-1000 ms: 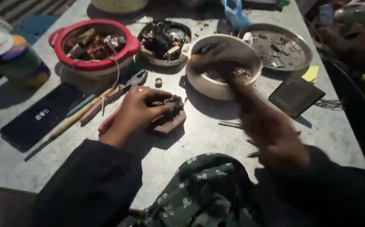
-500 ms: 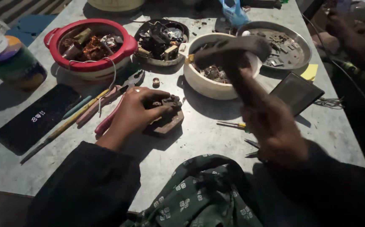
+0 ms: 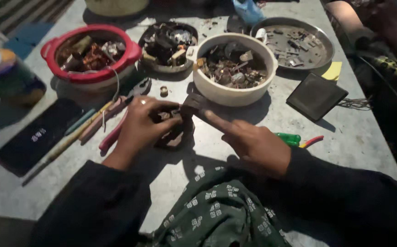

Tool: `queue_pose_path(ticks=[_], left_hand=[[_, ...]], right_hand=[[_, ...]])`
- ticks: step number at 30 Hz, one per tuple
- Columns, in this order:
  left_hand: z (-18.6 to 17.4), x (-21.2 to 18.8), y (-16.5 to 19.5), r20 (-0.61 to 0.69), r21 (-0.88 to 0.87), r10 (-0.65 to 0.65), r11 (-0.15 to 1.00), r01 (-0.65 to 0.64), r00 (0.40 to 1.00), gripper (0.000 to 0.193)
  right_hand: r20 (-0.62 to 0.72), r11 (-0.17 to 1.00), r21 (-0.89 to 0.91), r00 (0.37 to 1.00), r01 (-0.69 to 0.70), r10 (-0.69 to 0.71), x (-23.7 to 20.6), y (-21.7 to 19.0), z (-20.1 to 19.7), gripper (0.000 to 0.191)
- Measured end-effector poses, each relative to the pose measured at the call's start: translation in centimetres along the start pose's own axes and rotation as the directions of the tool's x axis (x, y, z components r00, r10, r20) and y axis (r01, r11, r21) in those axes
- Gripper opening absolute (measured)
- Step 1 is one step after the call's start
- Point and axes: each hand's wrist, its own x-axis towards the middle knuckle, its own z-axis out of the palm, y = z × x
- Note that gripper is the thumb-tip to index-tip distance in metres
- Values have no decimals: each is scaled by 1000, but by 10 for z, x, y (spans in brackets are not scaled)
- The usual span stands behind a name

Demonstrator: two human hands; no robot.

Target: The person uses a screwdriver to unscrew and disassemble a small black electronic component held in their left hand. They then use a hammer to tap the component on a hexagonal metal weight to separate parts. The person continues to manipulate the component and tools on a cluttered workbench.

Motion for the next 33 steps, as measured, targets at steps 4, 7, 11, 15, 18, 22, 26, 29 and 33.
queue_pose_path(ticks=[4,7,11,15,18,22,26,29,33], left_hand=[[0,0,5,-15,94,89,992,-87,996,39],[1,-3,2,-50,41,126,991,-124,991,36],[2,-2,-5,-87,115,204,974,-193,975,40],[-2,-1,-6,-94,157,224,966,-207,970,41],[-3,1,-4,-58,182,196,966,-182,979,41],[1,2,-1,-27,48,100,994,-99,995,43],[1,4,-4,-2,45,140,989,-140,990,46],[1,4,-8,9,22,87,996,-87,996,45],[2,3,-12,-24,100,202,975,-199,979,47]], right_hand=[[-49,999,-34,998,-38,36,-5,7,-5,69],[-170,997,-2,983,74,-73,-15,6,-13,66],[-305,982,42,939,181,-160,-14,-1,-14,64],[-6,993,-1,993,-119,119,6,-3,-6,70],[12,994,-3,994,-108,108,9,-1,-13,75],[-179,995,99,983,-26,43,-10,-1,-22,72],[-92,987,121,989,-102,113,-3,5,-19,72],[-60,977,214,998,24,-11,4,9,-14,72],[-98,990,109,990,-87,98,1,9,-9,71]])
